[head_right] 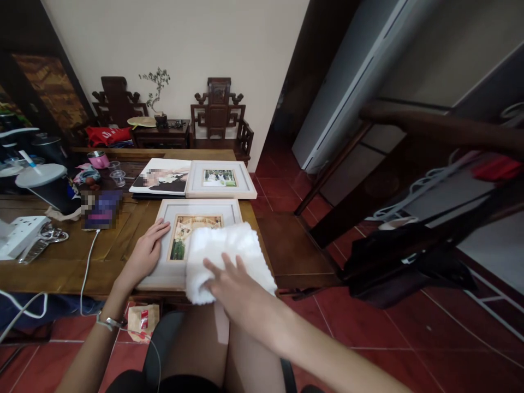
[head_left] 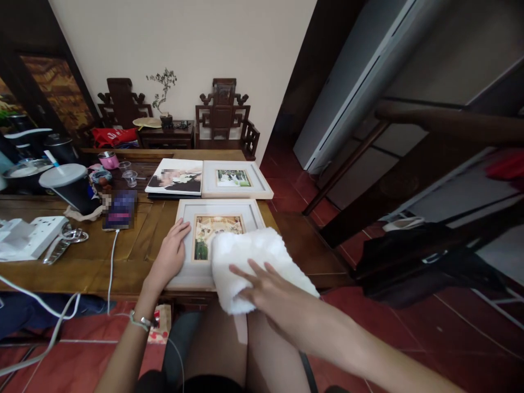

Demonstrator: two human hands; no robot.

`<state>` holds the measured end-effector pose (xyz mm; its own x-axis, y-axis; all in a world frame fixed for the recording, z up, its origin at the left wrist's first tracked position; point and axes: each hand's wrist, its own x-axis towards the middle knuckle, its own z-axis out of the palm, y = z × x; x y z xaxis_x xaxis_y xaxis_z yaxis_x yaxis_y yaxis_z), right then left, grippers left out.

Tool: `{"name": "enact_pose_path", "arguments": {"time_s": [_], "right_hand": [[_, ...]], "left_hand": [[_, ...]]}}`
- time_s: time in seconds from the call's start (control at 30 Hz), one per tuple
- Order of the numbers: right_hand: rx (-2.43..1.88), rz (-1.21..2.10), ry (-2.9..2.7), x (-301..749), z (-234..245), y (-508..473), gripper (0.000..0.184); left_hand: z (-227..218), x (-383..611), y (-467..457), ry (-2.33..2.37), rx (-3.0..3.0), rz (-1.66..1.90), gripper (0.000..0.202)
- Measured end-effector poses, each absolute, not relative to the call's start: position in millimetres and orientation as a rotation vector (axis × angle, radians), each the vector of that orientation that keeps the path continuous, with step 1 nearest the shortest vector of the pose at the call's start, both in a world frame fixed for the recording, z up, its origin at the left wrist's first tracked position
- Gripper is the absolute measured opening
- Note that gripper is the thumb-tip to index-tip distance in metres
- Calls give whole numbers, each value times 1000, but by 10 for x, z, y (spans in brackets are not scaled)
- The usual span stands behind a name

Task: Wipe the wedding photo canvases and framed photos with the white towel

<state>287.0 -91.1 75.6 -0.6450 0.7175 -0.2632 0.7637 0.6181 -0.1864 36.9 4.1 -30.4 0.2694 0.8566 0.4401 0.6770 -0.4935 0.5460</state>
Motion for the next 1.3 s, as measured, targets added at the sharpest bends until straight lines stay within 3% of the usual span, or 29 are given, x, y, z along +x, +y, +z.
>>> {"name": "enact_pose_path", "arguments": {"time_s": [0.1,0.2,0.37,0.53,0.7,0.97,1.1,1.3], "right_hand": [[1166,-598,2687,2847,779,-1100,68],[1253,-554,2759,2795,523,-969,72],[1544,-139,2903,2835,125,-171,70],[1655,175,2792,2845,143,442,57],[1523,-7,2724,2824,267,67,55],[1164,-737,2748,2946,804,-1039,69],[1248,-735,2832,2861,595,-1024,71],[1495,-412,3022,2912,160,-126,69]], "left_hand": [[-302,367,34,1428,2301,1025,45],[-301,356,40,1423,2311,990,45],[-314,339,65,1403,2311,987,44],[-329,338,80,1407,2280,1024,43],[-334,342,74,1398,2261,1073,42],[-318,362,44,1415,2270,1049,44],[-316,363,38,1441,2306,983,45],[-370,337,80,1415,2290,998,45]]}}
